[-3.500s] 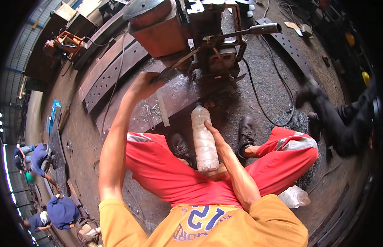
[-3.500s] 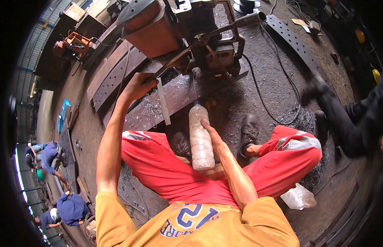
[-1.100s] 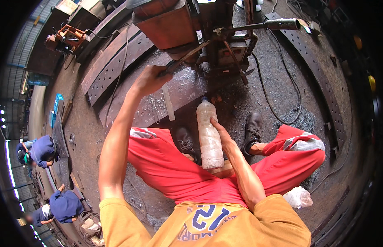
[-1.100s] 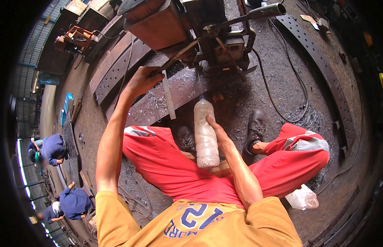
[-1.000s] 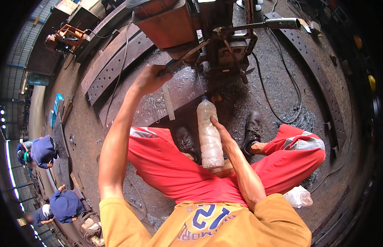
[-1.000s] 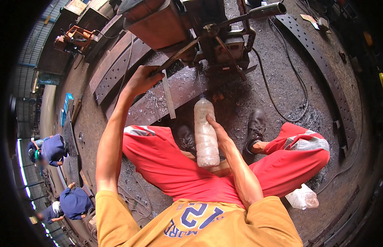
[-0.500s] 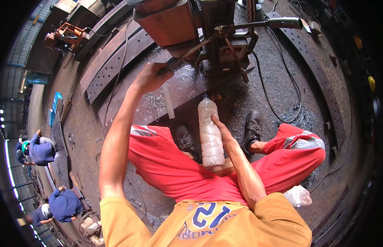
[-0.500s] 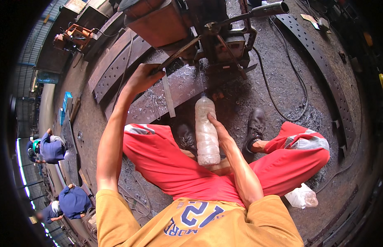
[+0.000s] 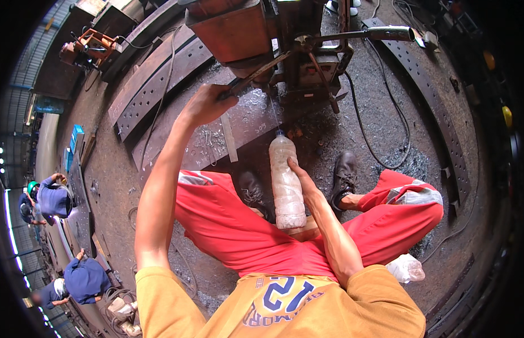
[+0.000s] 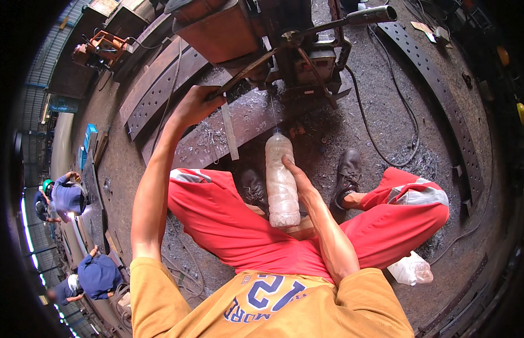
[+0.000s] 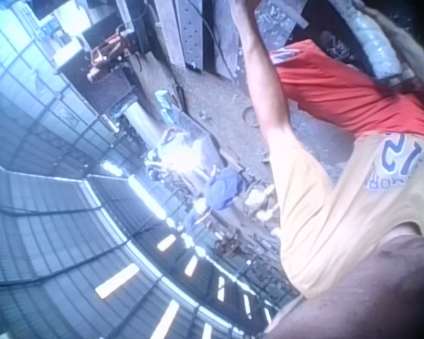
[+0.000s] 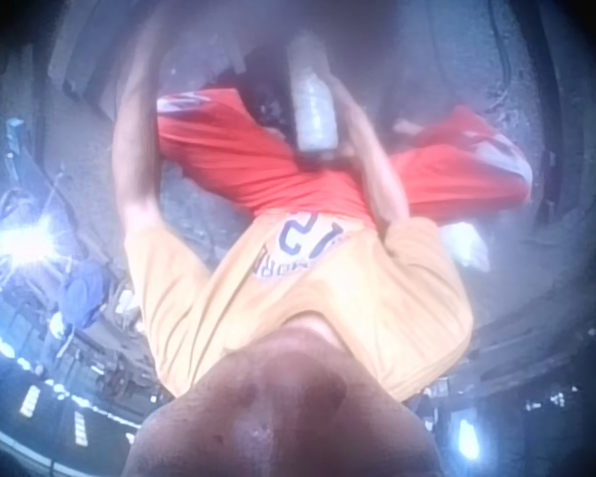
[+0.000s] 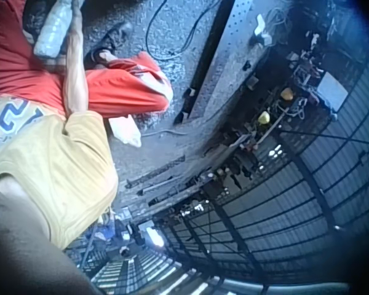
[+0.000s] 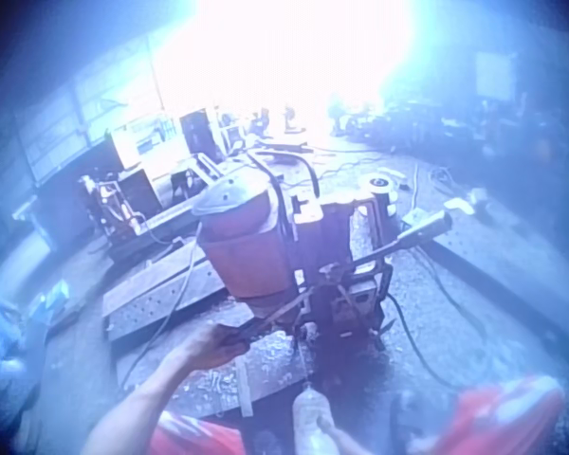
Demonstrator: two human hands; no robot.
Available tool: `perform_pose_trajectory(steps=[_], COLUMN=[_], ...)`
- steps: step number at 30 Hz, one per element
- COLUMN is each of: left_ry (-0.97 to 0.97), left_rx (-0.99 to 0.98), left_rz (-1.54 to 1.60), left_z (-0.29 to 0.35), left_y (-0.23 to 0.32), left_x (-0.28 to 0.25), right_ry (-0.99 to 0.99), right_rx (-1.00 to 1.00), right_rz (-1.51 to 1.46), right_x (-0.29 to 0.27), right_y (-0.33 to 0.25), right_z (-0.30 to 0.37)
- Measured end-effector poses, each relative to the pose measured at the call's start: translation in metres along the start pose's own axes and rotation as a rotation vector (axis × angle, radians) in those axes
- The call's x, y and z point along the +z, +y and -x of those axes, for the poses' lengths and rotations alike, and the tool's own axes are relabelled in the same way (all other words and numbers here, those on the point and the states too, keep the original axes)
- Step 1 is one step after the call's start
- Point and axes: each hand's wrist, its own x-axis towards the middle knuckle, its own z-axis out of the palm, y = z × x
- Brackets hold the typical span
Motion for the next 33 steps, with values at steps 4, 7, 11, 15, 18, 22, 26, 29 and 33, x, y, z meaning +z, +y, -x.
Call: perform_pose_trajectory(steps=[4, 7, 11, 15, 18, 22, 26, 29, 33], left_ry=[-0.013, -0.036, -0.026, -0.026, -0.024, -0.033, -0.030, -0.024, -0.020], left_rx=[-0.016, -0.048, -0.036, -0.044, -0.006, -0.033, -0.046, -0.047, -0.030], left_rz=[-0.016, -0.037, -0.042, -0.031, -0.047, -0.036, -0.027, -0.030, -0.031], left_z=[-0.0022, -0.0017, -0.0010, -0.0011, -0.0017, -0.0025, -0.0017, -0.0014, -0.0022], left_y=[0.0023, 0.0042, 0.0053, 0.0045, 0.0027, 0.0041, 0.0043, 0.0048, 0.0034], left_x=[0.0001, -0.0027, -0.0033, -0.0028, -0.0027, -0.0019, -0.0017, -0.0017, -0.0012], right_ry=[-0.019, -0.011, -0.005, -0.022, 0.004, 0.002, 0.013, 0.016, 0.022], right_rx=[-0.004, -0.005, -0.012, -0.021, -0.008, -0.008, -0.015, -0.031, -0.032], right_rz=[-0.001, 0.019, 0.008, 0.024, 0.059, 0.061, 0.048, 0.038, 0.030], right_x=[-0.0004, 0.0003, 0.0027, 0.0030, 0.0018, 0.0014, 0.0018, 0.0025, 0.0007], right_y=[-0.0023, -0.0032, -0.0035, -0.0034, -0.0037, -0.0036, -0.0032, -0.0026, -0.0020], right_z=[0.0004, 0.0008, 0.0019, 0.0007, 0.0013, 0.0024, 0.0021, 0.0010, 0.0011])
